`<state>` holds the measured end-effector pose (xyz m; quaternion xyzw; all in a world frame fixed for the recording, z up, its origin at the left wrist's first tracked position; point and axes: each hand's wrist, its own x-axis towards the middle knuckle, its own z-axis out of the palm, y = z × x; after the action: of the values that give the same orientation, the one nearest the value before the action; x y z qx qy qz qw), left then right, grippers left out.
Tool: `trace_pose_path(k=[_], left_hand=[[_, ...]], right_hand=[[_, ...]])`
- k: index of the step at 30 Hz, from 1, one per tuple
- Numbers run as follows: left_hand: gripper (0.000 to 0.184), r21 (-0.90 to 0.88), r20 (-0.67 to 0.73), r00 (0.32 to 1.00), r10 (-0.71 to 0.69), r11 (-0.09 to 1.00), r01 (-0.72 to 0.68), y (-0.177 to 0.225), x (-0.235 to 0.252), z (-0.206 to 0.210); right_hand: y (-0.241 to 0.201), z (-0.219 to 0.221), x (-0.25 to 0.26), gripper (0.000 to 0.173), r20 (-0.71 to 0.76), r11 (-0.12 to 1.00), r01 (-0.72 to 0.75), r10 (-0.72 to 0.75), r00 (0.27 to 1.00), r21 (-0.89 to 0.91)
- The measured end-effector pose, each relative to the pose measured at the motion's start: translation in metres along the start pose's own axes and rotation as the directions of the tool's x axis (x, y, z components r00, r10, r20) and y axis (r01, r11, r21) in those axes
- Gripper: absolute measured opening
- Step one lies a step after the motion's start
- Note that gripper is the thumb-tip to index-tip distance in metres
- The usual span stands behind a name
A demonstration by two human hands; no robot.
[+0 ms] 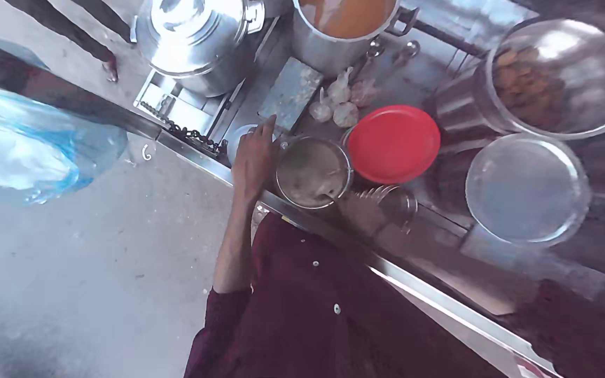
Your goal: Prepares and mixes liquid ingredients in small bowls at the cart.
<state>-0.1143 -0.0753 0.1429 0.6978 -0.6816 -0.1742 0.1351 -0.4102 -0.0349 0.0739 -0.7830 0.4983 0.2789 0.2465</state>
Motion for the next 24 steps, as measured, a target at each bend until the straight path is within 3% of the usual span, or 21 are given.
trace_pose_path(k=[2, 4, 7, 10, 14, 20, 24], left_hand=[[0.055, -0.016, 0.006, 1.0, -0.006, 1.0, 0.006, 0.0, 0.001, 0.0], [0.054, -0.009, 0.002, 1.0, 0.008, 1.0, -0.008, -0.003, 0.001, 0.002], [0.055, 0.003, 0.016, 1.0, 0.018, 1.0, -0.018, -0.005, 0.001, 0.004], [0.054, -0.011, 0.016, 1.0, -0.009, 1.0, 0.009, -0.005, 0.0, 0.004], [0.054, 0.014, -0.014, 1.0, -0.003, 1.0, 0.003, -0.005, 0.003, 0.005], [0.053, 0.026, -0.019, 0.999, -0.027, 0.999, 0.028, 0.001, 0.003, 0.003], [0.054, 0.066, -0.027, 1.0, -0.012, 0.998, 0.014, -0.001, 0.005, 0.009]], right_hand=[[0.002, 0.013, 0.002, 0.036, -0.101, 1.0, 0.019, -0.02, 0.995, -0.006], [-0.008, 0.0, 0.005, 0.046, -0.04, 0.999, -0.006, 0.008, 0.999, 0.047], [-0.013, -0.005, 0.023, 0.058, -0.067, 0.994, 0.026, -0.019, 0.998, 0.106], [-0.003, 0.016, 0.063, 0.046, -0.092, 0.995, 0.097, -0.094, 0.991, 0.029], [0.0, 0.025, 0.087, 0.048, -0.152, 0.989, 0.136, -0.143, 0.978, -0.052], [0.015, 0.025, 0.071, 0.065, -0.095, 0.996, 0.091, -0.093, 0.991, -0.023], [0.029, 0.029, 0.049, 0.06, -0.101, 0.996, 0.066, -0.06, 0.993, 0.055]])
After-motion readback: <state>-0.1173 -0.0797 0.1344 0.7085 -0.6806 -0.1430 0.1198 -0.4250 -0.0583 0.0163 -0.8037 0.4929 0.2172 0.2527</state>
